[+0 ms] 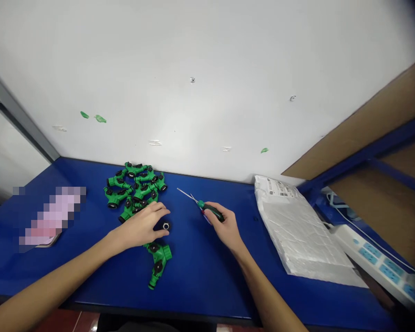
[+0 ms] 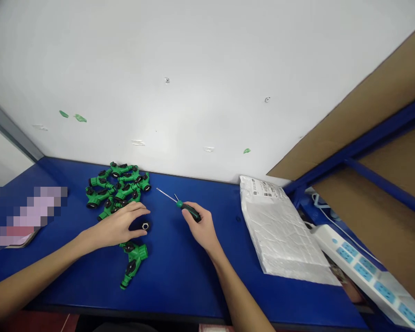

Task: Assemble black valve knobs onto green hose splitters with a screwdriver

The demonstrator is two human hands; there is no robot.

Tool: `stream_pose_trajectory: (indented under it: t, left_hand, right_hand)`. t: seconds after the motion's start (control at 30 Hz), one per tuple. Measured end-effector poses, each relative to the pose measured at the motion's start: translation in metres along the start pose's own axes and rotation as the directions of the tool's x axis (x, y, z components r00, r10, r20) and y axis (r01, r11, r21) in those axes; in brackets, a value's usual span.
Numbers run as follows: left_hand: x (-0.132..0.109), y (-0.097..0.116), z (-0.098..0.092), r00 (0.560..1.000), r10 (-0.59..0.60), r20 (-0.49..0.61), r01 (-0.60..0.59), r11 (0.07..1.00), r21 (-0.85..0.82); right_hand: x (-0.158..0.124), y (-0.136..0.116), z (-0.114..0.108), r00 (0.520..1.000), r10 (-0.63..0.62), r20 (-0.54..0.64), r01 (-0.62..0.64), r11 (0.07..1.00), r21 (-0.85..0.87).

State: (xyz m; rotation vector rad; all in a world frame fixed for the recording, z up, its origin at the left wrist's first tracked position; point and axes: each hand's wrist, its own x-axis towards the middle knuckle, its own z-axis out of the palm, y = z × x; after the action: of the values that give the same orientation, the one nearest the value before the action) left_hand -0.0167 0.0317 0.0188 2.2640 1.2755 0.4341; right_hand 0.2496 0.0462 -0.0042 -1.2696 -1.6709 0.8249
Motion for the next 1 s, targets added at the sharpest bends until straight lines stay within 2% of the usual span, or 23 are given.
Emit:
stream_pose_trajectory:
  t: [0.1,0.23,0.3,0.4,0.5,0.57,0.67,0.73,0.87,1.0]
  left_hand:
    - [0.002,0.000,0.011,0.999,0.010,0.041,-0.012,0.999,0.051]
    - [0.007,0.000,0.016,1.000,0.018,0.017,-0.018,1.000,-0.020]
    - [0.008,-0.002,0.014,0.997,-0.013,-0.076,0.004,0.994,-0.111]
    - [0.008,-0.004,0.013,0.965,-0.068,-0.255,-0.002,0.964,-0.266]
    - [0.006,-0.004,0.016,0.930,-0.036,-0.366,-0.079,0.953,-0.293]
    - [0.005,-0.004,0.020,0.914,-0.014,-0.405,-0.112,0.952,-0.285]
    - [0.003,-0.004,0.026,0.915,0.007,-0.404,-0.138,0.945,-0.297]
    - [0.002,-0.005,0.029,0.917,0.038,-0.396,-0.163,0.944,-0.287]
    - [0.000,-0.008,0.033,0.912,0.090,-0.401,-0.177,0.966,-0.188]
    - [0.000,-0.013,0.035,0.918,0.155,-0.364,-0.193,0.978,-0.072]
  right_hand:
    - [0.003,-0.002,-0.008,0.999,0.023,-0.025,-0.022,0.999,0.035]
    - [0.002,-0.009,-0.017,0.999,0.040,0.016,-0.040,0.998,0.038]
    - [0.001,-0.015,-0.021,0.999,0.035,0.036,-0.036,0.999,0.031]
    - [0.000,-0.026,-0.024,0.998,-0.019,0.055,0.016,0.999,0.050]
    - [-0.001,-0.036,-0.022,0.993,-0.108,0.042,0.103,0.989,0.106]
    - [-0.003,-0.040,-0.019,0.991,-0.127,0.044,0.116,0.975,0.188]
    - [-0.009,-0.046,-0.015,0.988,-0.126,0.087,0.092,0.943,0.321]
    - [-0.012,-0.049,-0.014,0.986,-0.147,0.085,0.109,0.932,0.346]
    - [-0.013,-0.054,-0.014,0.967,-0.236,0.099,0.208,0.949,0.237]
    - [-0.011,-0.062,-0.014,0.911,-0.361,0.198,0.349,0.932,0.096]
